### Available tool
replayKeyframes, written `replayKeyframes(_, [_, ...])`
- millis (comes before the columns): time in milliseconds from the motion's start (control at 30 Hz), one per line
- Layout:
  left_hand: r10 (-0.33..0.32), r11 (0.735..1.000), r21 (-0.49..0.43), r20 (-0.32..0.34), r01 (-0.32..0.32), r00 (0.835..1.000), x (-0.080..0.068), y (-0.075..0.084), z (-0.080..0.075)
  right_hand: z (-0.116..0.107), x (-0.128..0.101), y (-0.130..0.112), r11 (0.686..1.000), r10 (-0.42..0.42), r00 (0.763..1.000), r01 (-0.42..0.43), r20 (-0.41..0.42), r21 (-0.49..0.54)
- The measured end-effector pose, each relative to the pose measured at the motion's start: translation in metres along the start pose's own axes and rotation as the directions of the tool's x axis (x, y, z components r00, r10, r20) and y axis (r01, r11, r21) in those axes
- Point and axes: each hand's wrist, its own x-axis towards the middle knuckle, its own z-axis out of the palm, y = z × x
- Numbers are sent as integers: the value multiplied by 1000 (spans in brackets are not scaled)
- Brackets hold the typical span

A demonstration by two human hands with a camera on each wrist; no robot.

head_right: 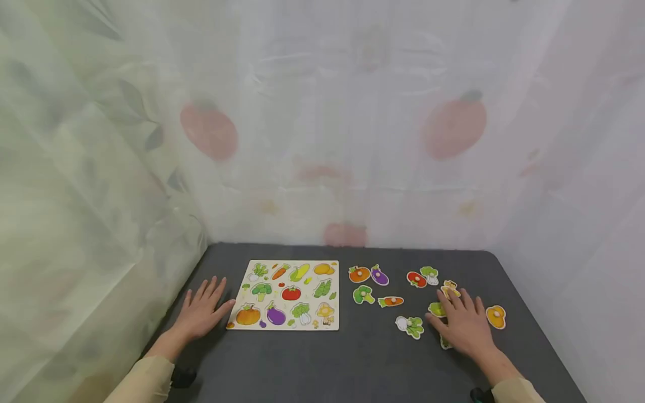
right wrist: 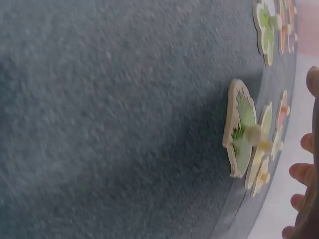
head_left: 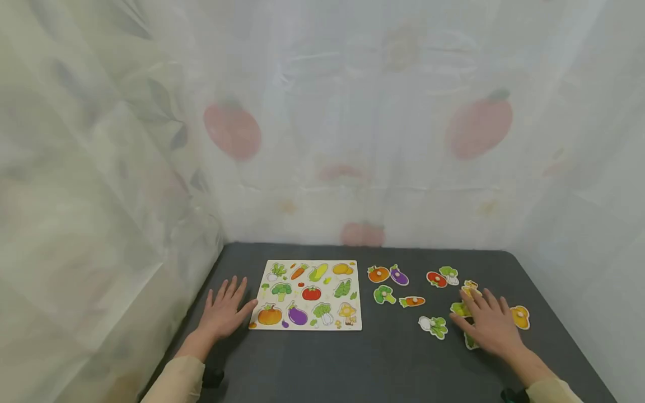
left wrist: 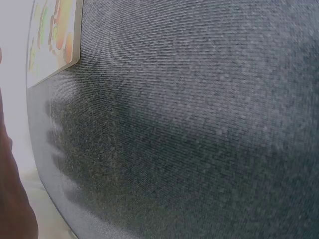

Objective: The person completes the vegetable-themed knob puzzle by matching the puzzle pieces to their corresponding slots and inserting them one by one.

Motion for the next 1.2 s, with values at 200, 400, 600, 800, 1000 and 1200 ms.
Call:
replayKeyframes(200, [10, 1000, -15, 9, -10, 1000, 1, 0, 2, 3, 0, -12, 998, -53, 998, 54, -39, 26])
replayKeyframes(400, [52, 992, -119, 19, -49, 998, 2, 0, 9, 7, -1, -24, 990, -104, 993, 109, -62, 89])
replayKeyframes(600, [92, 972, -221, 52, -78, 994, 2, 3, 15, 10, -1, -37, 985, -91, 994, 98, -57, 144])
replayKeyframes(800, [79, 978, -199, 111, -56, 991, 2, 5, 24, 11, -3, -49, 985, -30, 999, 36, -41, 170])
replayKeyframes(1000, [50, 985, -170, 147, -25, 988, 0, 1, 33, 11, -5, -56, 982, 22, 998, -11, -56, 189])
replayKeyframes(1200, [18, 987, -163, 153, 7, 988, -3, 4, 35, 14, -5, -59, 973, 94, 995, -83, -41, 216])
